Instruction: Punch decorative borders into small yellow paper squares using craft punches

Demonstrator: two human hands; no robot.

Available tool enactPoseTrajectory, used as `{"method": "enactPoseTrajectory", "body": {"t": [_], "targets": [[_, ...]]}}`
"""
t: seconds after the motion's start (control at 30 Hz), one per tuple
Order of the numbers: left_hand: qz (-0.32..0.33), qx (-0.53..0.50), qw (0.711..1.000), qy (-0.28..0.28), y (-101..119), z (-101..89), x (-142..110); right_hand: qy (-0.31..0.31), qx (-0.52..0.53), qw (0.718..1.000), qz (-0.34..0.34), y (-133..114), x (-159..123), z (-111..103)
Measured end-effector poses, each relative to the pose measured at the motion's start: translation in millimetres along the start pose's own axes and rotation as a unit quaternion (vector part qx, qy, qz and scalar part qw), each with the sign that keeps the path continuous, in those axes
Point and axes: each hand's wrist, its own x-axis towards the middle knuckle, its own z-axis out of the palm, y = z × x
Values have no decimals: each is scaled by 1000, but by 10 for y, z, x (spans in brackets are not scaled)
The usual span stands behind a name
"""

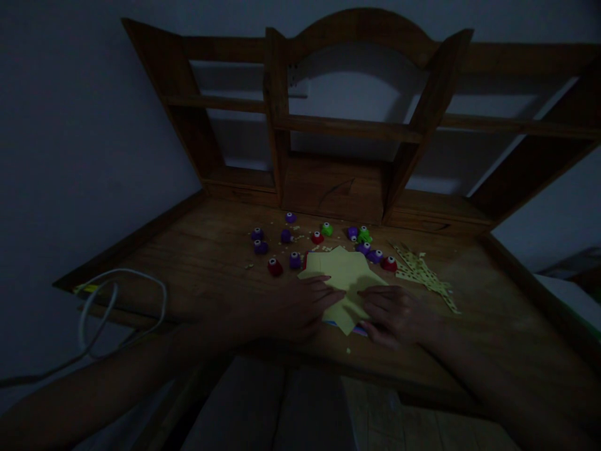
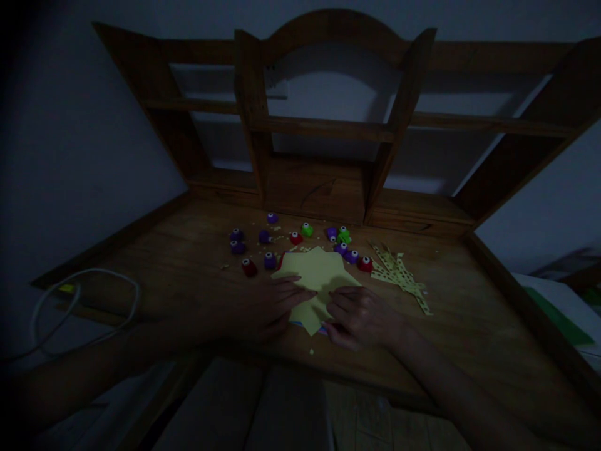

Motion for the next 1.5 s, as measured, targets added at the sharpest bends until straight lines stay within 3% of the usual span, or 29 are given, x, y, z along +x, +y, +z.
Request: {"method": "enactPoseTrajectory", "body": {"t": [0.53,0.97,1.27,1.5], "targets": [[-48,5,999,12,7,-152,-358,14,21,999,41,-17,-29,-5],[-82,17,996,38,-23,-213,-341,36,13,998,43,-10,-41,5],[-31,-6,999,33,84,-137,-45,42,19,998,43,15,-54,40],[-29,4,999,23,53,-192,-208,31,13,998,54,5,-8,-24]]}}
